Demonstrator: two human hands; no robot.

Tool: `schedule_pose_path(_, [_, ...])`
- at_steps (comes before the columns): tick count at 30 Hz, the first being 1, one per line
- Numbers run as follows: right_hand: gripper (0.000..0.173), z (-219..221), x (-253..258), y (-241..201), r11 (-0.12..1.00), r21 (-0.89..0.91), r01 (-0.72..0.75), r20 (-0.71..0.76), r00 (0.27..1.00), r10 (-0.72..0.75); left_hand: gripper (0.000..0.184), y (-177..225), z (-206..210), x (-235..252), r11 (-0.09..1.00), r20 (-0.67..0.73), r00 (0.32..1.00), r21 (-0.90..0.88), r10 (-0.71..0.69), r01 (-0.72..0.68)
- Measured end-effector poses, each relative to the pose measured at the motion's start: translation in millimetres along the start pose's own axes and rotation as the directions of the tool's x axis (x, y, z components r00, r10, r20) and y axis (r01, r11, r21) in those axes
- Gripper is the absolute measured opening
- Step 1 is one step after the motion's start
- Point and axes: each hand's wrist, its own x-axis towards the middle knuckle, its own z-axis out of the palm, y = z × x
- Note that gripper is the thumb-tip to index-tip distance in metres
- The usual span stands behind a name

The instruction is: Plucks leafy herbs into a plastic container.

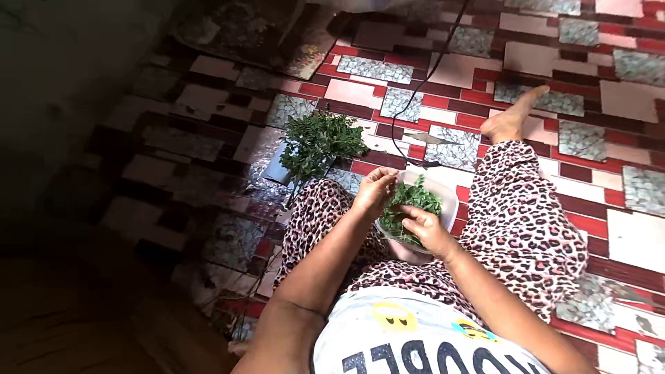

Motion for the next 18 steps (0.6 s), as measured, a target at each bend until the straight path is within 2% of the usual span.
schedule_pose_path(2, [0.038, 2, -3, -4, 0.977, -0.19, 0.1, 0.013, 0.995, -0.099, 0.039, 3, -14, 4, 0.968, -0.072, 0.986, 0.216, 0.15, -0.131])
schedule_pose_path(4, [0.04, 5, -7, -7, 0.929, -0.33, 0.167, 0.036, 0.986, -0.164, 0.066, 11, -26, -3, 0.834, -0.051, 0.946, 0.489, 0.32, -0.256])
schedule_pose_path(5, [0.04, 6, -9, -6, 0.905, -0.374, 0.202, 0.044, 0.979, -0.201, 0.069, 15, -27, -13, 0.729, -0.003, 0.914, 0.604, 0.405, -0.321])
schedule_pose_path(7, [0.036, 7, -11, -4, 0.878, -0.406, 0.253, 0.049, 0.965, -0.256, 0.054, 24, -20, -44, 0.535, 0.145, 0.865, 0.732, 0.481, -0.421])
schedule_pose_path(8, [0.035, 7, -12, -5, 0.87, -0.414, 0.267, 0.048, 0.961, -0.272, 0.042, 25, -16, -57, 0.506, 0.212, 0.878, 0.749, 0.429, -0.428])
schedule_pose_path(9, [0.034, 6, -12, -6, 0.865, -0.419, 0.275, 0.042, 0.958, -0.284, 0.033, 25, -14, -66, 0.528, 0.254, 0.919, 0.758, 0.302, -0.384])
schedule_pose_path(11, [0.034, 3, -13, -8, 0.862, -0.425, 0.278, 0.025, 0.955, -0.295, 0.03, 22, -14, -71, 0.569, 0.282, 0.959, 0.783, 0.035, -0.251])
schedule_pose_path(12, [0.035, 1, -12, -9, 0.866, -0.416, 0.276, 0.018, 0.955, -0.295, 0.031, 20, -16, -71, 0.583, 0.274, 0.961, 0.786, -0.031, -0.205])
schedule_pose_path(15, [0.037, -6, -12, -7, 0.918, -0.317, 0.236, -0.026, 0.966, -0.257, 0.035, 20, -20, -70, 0.628, 0.266, 0.948, 0.772, -0.172, -0.103])
schedule_pose_path(18, [0.038, -11, -10, -5, 0.958, -0.186, 0.221, -0.063, 0.97, -0.236, 0.029, 13, -22, -64, 0.66, 0.34, 0.917, 0.741, -0.209, -0.124])
